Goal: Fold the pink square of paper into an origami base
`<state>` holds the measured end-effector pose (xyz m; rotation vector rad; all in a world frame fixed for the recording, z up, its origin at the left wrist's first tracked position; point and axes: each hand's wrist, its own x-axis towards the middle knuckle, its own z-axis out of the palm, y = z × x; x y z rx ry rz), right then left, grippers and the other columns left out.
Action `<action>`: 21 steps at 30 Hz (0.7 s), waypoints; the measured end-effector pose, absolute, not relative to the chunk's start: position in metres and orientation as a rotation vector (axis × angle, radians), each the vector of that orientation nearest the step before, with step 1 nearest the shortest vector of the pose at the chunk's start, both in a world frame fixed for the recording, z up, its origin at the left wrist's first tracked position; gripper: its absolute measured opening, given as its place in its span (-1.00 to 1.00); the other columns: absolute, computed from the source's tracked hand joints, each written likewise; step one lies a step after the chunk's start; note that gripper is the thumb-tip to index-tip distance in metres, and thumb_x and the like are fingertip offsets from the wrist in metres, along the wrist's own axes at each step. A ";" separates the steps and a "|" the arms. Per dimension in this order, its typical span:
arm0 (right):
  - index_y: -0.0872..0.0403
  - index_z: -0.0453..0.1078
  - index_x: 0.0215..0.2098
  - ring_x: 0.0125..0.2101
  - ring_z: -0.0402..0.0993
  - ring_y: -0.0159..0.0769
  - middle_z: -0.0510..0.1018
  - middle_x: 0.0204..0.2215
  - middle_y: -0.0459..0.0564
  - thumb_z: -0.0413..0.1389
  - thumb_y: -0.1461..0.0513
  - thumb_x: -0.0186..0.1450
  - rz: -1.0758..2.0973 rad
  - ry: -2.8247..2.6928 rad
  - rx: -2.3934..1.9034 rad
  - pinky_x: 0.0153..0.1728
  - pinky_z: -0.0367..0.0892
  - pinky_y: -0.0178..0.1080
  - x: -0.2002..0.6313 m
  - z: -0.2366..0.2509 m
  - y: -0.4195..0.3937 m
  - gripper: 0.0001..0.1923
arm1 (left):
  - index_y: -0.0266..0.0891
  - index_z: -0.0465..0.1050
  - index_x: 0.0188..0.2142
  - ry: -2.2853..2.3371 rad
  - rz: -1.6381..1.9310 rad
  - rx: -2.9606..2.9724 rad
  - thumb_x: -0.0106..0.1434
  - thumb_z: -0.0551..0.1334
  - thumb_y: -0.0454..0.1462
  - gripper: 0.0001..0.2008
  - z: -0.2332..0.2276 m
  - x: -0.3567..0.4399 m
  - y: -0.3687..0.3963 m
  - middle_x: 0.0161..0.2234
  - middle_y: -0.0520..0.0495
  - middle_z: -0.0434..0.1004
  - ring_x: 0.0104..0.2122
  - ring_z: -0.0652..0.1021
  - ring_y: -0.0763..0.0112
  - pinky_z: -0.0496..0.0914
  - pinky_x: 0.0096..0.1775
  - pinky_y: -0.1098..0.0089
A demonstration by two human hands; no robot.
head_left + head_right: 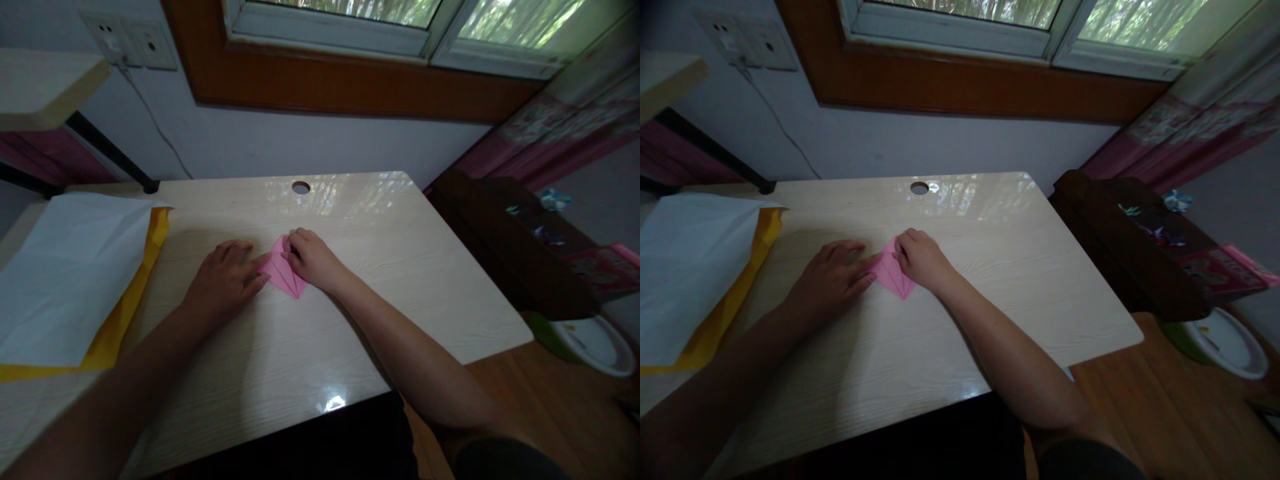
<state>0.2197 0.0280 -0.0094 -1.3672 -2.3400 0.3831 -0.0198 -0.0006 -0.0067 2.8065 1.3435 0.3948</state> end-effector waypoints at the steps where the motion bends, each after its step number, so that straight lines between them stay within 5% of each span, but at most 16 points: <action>1: 0.09 0.37 -0.25 -0.22 0.34 -0.17 0.47 -0.24 0.08 0.09 0.30 0.38 0.378 -2.339 -1.365 -0.15 0.23 -0.17 0.220 -0.010 0.028 -0.97 | -0.04 0.46 0.23 1.338 0.410 2.806 0.45 0.08 -0.02 -0.55 -0.008 -0.020 0.000 0.16 -0.27 0.40 0.15 0.36 -0.05 0.31 0.20 -0.13; 13: 0.08 0.36 -0.13 -0.23 0.36 -0.20 0.50 -0.24 0.02 0.14 0.32 0.34 0.461 -2.228 -1.292 -0.13 0.25 -0.17 0.222 -0.014 0.028 -0.87 | -0.07 0.43 0.24 1.196 0.528 2.878 0.41 0.21 -0.11 -0.57 -0.012 -0.020 -0.007 0.32 -0.24 0.28 0.34 0.22 -0.11 0.19 0.31 -0.19; 21: 0.08 0.37 -0.13 -0.22 0.36 -0.23 0.50 -0.24 0.01 0.14 0.32 0.35 0.467 -2.222 -1.278 -0.12 0.25 -0.18 0.223 -0.016 0.028 -0.88 | -0.11 0.42 0.24 0.794 0.436 2.991 0.45 0.20 -0.17 -0.60 -0.007 -0.006 -0.022 0.23 -0.15 0.43 0.27 0.36 0.05 0.20 0.34 -0.08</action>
